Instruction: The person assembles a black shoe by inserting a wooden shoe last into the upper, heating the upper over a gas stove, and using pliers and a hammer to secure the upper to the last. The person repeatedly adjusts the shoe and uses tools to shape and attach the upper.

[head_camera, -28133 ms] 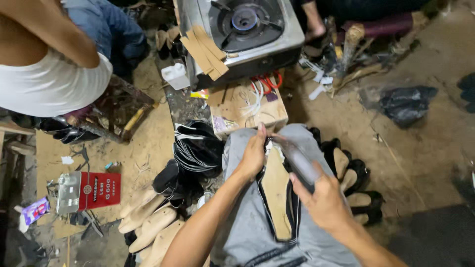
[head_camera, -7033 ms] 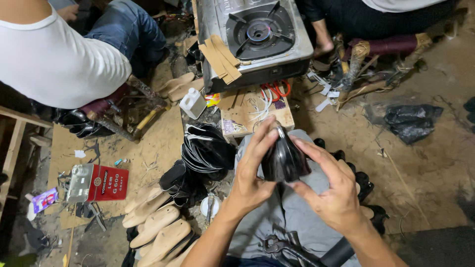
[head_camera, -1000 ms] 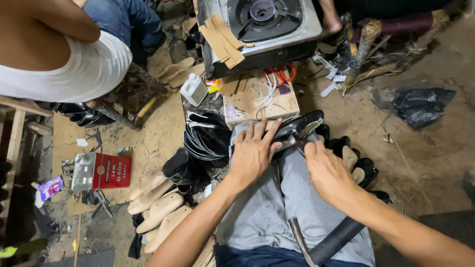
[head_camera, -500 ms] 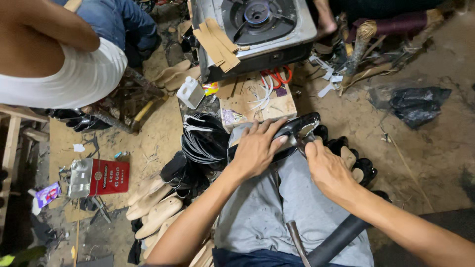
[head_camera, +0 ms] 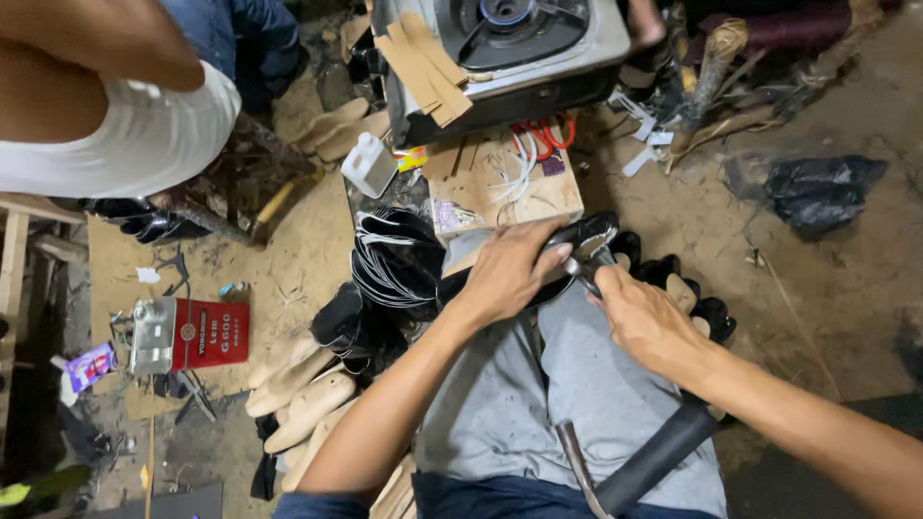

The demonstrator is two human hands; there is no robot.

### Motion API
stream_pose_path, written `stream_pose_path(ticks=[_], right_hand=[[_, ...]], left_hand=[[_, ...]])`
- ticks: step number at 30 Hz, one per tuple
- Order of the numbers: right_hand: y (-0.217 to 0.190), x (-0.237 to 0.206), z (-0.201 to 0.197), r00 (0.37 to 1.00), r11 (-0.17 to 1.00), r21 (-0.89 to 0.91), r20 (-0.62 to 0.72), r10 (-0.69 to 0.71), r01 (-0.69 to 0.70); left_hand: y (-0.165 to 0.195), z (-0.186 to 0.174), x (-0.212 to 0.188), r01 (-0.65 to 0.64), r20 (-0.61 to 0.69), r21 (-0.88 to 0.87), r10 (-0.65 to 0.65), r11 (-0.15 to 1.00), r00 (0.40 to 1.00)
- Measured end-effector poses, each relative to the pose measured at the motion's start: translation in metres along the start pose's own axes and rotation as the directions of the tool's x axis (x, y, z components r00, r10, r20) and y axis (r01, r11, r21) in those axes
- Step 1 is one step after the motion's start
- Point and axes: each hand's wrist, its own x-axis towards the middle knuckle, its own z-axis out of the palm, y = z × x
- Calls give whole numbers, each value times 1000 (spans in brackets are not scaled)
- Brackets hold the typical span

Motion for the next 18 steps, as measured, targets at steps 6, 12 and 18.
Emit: stream_pose_path(ticks=[6,12,18], right_hand=[[-23,-8,-12,960,986,-97,232,153,-134],[-70,-83,-21,823,831,486,332,-461,270],[-18,-120,32,732,950,-263,679,56,171]], left_hand=[[7,-6,9,-1,27,16,0,1000,1000],[9,7,4,-42,-63,156,52,987,997],[1,-15,6,-7,77,-96,14,995,997]])
